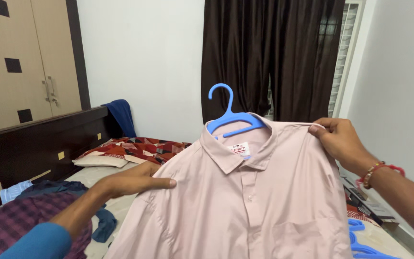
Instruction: The person buttons a maroon shirt and then a light pink shirt, placing each on a blue hanger and smoothing the fabric. The shirts are handled one at a time on a bed.
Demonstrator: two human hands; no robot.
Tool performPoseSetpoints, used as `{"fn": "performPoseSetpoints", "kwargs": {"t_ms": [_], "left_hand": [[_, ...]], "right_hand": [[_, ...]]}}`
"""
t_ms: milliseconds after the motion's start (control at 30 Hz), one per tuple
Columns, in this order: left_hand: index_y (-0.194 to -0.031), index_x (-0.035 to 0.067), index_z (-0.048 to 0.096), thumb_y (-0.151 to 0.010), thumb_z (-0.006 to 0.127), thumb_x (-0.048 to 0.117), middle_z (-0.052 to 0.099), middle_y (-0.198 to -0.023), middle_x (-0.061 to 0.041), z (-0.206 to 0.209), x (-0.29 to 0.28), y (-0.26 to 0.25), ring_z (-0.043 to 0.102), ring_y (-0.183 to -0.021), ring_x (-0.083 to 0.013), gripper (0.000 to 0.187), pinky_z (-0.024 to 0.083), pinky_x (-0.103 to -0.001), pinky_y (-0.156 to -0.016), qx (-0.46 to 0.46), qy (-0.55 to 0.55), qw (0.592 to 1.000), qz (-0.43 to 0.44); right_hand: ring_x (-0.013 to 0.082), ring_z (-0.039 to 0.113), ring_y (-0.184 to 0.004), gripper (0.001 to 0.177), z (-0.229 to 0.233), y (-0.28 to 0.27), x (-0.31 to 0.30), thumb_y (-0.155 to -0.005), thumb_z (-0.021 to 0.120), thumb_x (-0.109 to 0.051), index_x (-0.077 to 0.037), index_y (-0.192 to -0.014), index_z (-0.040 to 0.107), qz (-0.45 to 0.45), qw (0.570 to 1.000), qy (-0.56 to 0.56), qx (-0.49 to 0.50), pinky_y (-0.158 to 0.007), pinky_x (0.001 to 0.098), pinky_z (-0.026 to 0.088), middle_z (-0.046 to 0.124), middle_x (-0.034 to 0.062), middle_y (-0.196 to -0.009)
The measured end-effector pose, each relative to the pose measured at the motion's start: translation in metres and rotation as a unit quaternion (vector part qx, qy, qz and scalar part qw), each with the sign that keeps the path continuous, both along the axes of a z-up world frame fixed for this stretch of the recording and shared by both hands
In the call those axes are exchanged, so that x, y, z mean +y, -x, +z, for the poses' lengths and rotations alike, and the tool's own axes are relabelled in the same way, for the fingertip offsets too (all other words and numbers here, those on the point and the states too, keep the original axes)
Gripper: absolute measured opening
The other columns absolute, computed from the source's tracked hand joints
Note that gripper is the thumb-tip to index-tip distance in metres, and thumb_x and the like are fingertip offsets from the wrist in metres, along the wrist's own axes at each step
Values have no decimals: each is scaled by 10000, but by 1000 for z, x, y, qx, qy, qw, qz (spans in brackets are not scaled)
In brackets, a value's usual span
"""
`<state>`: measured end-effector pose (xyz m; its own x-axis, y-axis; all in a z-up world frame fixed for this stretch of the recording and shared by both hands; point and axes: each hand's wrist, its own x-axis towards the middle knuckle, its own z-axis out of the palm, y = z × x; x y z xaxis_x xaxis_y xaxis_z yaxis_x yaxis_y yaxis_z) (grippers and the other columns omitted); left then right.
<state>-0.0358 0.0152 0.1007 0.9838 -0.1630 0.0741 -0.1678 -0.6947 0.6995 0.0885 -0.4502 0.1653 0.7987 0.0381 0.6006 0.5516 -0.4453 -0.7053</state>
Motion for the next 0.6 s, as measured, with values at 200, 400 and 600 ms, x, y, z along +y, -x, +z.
{"fn": "performPoseSetpoints", "kwargs": {"t_ms": [200,400,600], "left_hand": [[-1234,-80,675,-685,852,404,809,-1112,-191,-4,35,-7,778,-1027,-263,753,598,-369,-930,184,169,968,-3],[-1242,-80,688,-768,824,392,780,-1069,-196,11,47,-39,765,-924,-234,682,617,-364,-819,63,133,983,114],[-1296,-21,658,-889,708,281,771,-1085,-211,-34,50,-108,759,-894,-252,509,631,-377,-766,24,191,967,165]], "right_hand": [[147,666,-665,389,9,-1,-24,-924,677,-277,83,-1007,798,112,957,43,263,-615,329,538,783,137,-852],[165,677,-667,383,-9,-24,-4,-922,683,-322,22,-1065,771,96,959,33,265,-594,317,548,780,140,-856],[196,683,-794,328,-79,-100,42,-905,774,-232,41,-1084,740,5,979,46,200,-688,309,581,717,135,-909]]}}
